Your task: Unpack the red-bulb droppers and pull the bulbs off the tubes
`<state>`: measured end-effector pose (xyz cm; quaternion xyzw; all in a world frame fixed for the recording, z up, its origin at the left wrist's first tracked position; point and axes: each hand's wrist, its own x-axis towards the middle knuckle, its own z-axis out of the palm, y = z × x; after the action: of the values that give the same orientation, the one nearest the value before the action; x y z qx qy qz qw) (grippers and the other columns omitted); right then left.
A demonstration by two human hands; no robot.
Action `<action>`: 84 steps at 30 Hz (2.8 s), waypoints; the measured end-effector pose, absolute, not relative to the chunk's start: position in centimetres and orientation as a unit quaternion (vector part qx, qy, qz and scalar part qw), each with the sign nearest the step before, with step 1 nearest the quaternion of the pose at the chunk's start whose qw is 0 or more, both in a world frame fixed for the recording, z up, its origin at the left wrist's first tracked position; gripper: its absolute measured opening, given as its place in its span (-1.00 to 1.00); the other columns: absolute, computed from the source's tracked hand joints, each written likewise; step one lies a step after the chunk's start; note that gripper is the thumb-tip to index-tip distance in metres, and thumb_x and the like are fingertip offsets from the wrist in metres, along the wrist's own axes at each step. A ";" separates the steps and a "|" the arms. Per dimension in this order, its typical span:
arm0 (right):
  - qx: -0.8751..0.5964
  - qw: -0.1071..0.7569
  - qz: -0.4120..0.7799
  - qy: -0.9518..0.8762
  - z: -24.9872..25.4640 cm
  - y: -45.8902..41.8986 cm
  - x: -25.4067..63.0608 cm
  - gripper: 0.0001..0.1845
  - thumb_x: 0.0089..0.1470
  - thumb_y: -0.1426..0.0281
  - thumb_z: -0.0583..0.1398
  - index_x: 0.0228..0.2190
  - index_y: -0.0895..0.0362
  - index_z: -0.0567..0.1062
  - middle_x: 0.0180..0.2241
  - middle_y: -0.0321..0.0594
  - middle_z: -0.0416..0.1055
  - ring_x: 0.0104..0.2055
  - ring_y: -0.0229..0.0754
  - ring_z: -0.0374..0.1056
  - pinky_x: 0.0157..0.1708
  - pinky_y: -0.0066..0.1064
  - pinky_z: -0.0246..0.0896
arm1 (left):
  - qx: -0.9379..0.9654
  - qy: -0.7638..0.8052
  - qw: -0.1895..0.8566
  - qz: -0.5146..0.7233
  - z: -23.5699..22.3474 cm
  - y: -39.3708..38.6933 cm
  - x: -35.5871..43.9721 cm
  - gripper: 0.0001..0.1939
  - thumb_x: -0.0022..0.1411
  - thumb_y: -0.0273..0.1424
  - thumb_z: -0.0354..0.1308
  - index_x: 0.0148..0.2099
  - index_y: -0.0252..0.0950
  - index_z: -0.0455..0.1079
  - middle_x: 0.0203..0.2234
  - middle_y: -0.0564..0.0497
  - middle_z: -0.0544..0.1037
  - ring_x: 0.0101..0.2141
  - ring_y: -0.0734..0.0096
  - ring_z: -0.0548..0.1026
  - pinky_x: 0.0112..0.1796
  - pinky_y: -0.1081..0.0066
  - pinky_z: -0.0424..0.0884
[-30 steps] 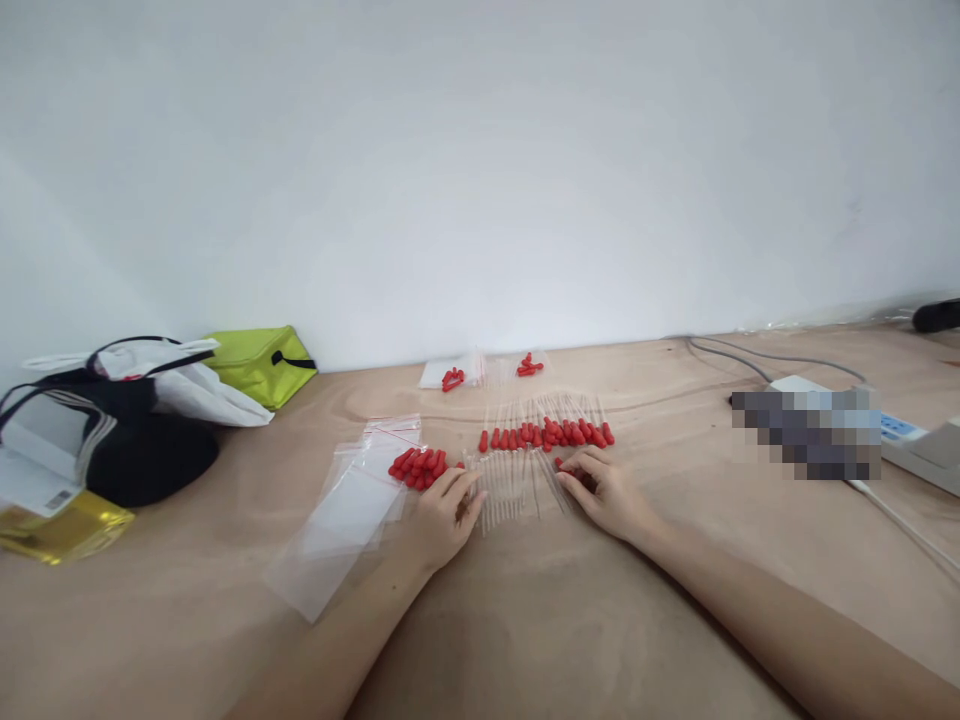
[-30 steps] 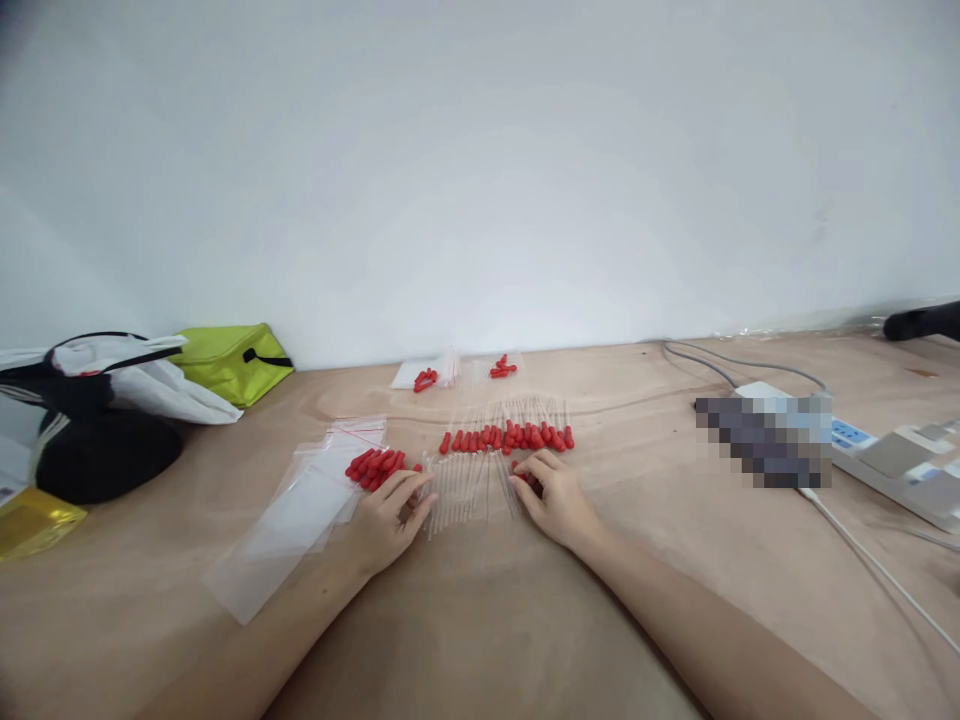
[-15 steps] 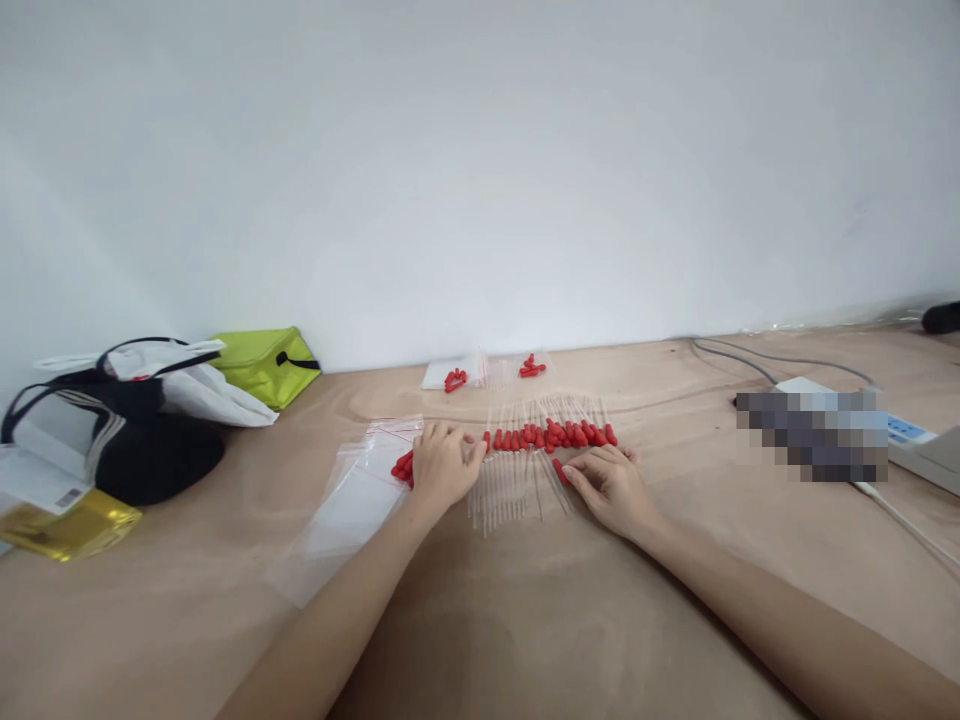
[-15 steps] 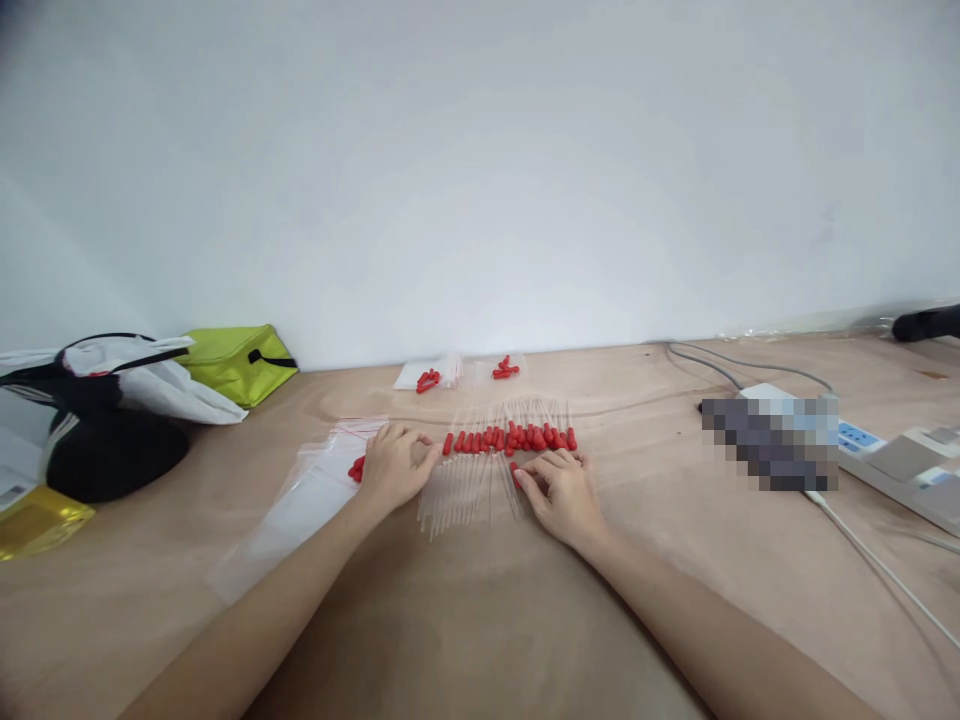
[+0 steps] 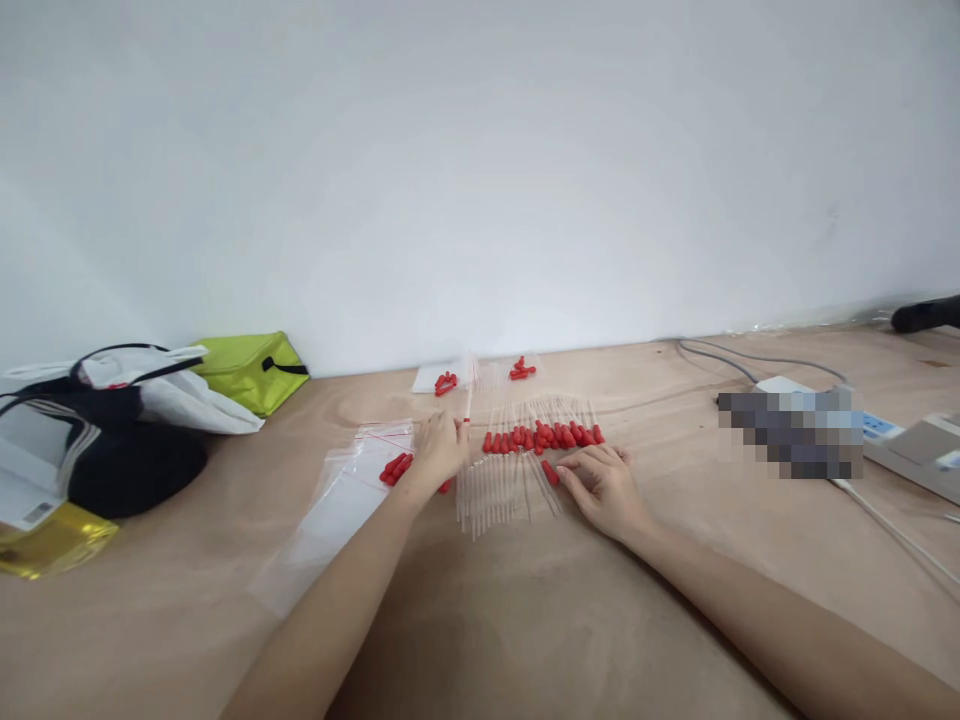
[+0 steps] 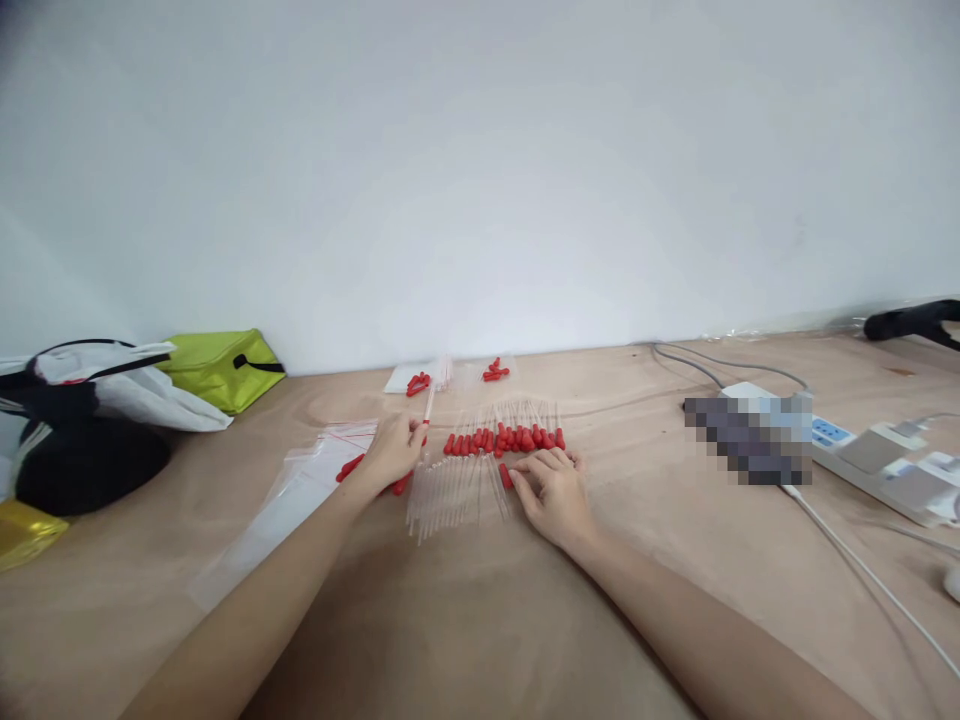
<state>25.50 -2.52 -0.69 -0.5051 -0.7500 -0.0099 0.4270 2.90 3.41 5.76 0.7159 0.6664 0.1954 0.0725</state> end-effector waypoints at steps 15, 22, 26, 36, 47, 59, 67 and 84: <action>-0.361 0.400 -0.105 -0.836 0.2 -3.5 23.9 -0.78 0.05 0.29 0.11 -0.23 0.02 0.43 -0.44 -0.32 0.44 -0.24 -0.22 0.26 0.04 -0.10 -0.30 | 0.849 0.346 -0.141 0.374 1.1 -4.4 1.9 -0.86 0.25 -0.38 -0.08 -0.28 -0.32 0.25 -0.47 0.00 0.43 -0.41 0.40 0.37 -0.33 0.41 0.31; -0.345 0.373 -0.103 -0.855 -0.1 -3.5 23.2 -0.83 0.08 0.36 0.06 -0.38 0.05 0.46 -0.59 -0.36 0.34 -0.39 -0.29 0.17 0.00 -0.12 -0.28 | 0.861 0.345 -0.140 0.346 1.6 -4.3 2.1 -0.84 0.21 -0.37 -0.02 -0.22 -0.30 0.34 -0.41 -0.03 0.47 -0.33 0.32 0.35 -0.24 0.31 0.23; -0.333 0.377 -0.091 -0.859 0.1 -3.7 23.3 -0.81 0.08 0.37 0.05 -0.43 0.07 0.45 -0.62 -0.36 0.30 -0.41 -0.29 0.14 -0.03 -0.13 -0.26 | 0.868 0.351 -0.124 0.328 1.6 -4.4 2.0 -0.82 0.23 -0.34 -0.03 -0.31 -0.25 0.38 -0.41 0.02 0.48 -0.34 0.36 0.35 -0.25 0.33 0.17; -0.306 0.410 -0.107 -0.853 0.4 -4.1 23.6 -0.85 0.04 0.39 0.08 -0.49 0.07 0.44 -0.68 -0.41 0.29 -0.42 -0.30 0.14 -0.04 -0.14 -0.25 | 0.875 0.339 -0.112 0.327 2.0 -5.1 2.0 -0.76 0.25 -0.38 -0.06 -0.43 -0.24 0.35 -0.51 0.12 0.49 -0.41 0.43 0.32 -0.31 0.33 0.06; -0.320 0.387 -0.096 -0.860 0.2 -4.4 23.9 -0.82 0.06 0.36 0.07 -0.48 0.04 0.45 -0.66 -0.38 0.30 -0.41 -0.28 0.17 -0.02 -0.13 -0.24 | 0.887 0.319 -0.118 0.311 2.2 -5.2 2.0 -0.79 0.23 -0.48 -0.07 -0.41 -0.25 0.33 -0.50 0.11 0.50 -0.40 0.42 0.32 -0.31 0.35 0.12; -0.309 0.405 -0.067 -0.858 0.0 -4.7 24.1 -0.85 0.05 0.37 0.08 -0.47 0.05 0.44 -0.65 -0.39 0.31 -0.41 -0.27 0.17 -0.02 -0.10 -0.23 | 0.887 0.295 -0.146 0.324 1.8 -5.3 2.0 -0.80 0.24 -0.48 -0.07 -0.39 -0.27 0.34 -0.47 0.11 0.51 -0.48 0.46 0.26 -0.39 0.37 0.12; -0.348 0.397 -0.075 -0.846 0.1 -4.5 25.5 -0.78 0.07 0.39 0.04 -0.49 0.04 0.46 -0.62 -0.34 0.35 -0.39 -0.24 0.22 -0.03 -0.13 -0.22 | 0.866 0.341 -0.158 0.331 1.6 -4.8 0.3 -0.76 0.23 -0.50 -0.11 -0.39 -0.26 0.35 -0.47 0.04 0.49 -0.48 0.46 0.32 -0.41 0.38 0.19; -0.447 0.427 -0.141 -0.773 0.5 -1.7 22.1 -0.79 0.00 0.42 0.09 -0.58 0.07 0.48 -0.67 -0.34 0.37 -0.48 -0.29 0.15 -0.17 -0.25 -0.17 | 0.641 0.670 -0.028 0.372 4.1 0.6 -6.8 -0.67 0.04 -0.28 -0.01 -0.15 -0.30 0.32 -0.43 0.01 0.44 -0.44 0.38 0.38 -0.44 0.43 0.33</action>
<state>22.09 -1.66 0.48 -0.4468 -0.7734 -0.1413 0.4268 -6.80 0.61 4.09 0.6414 0.6702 0.3724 -0.0284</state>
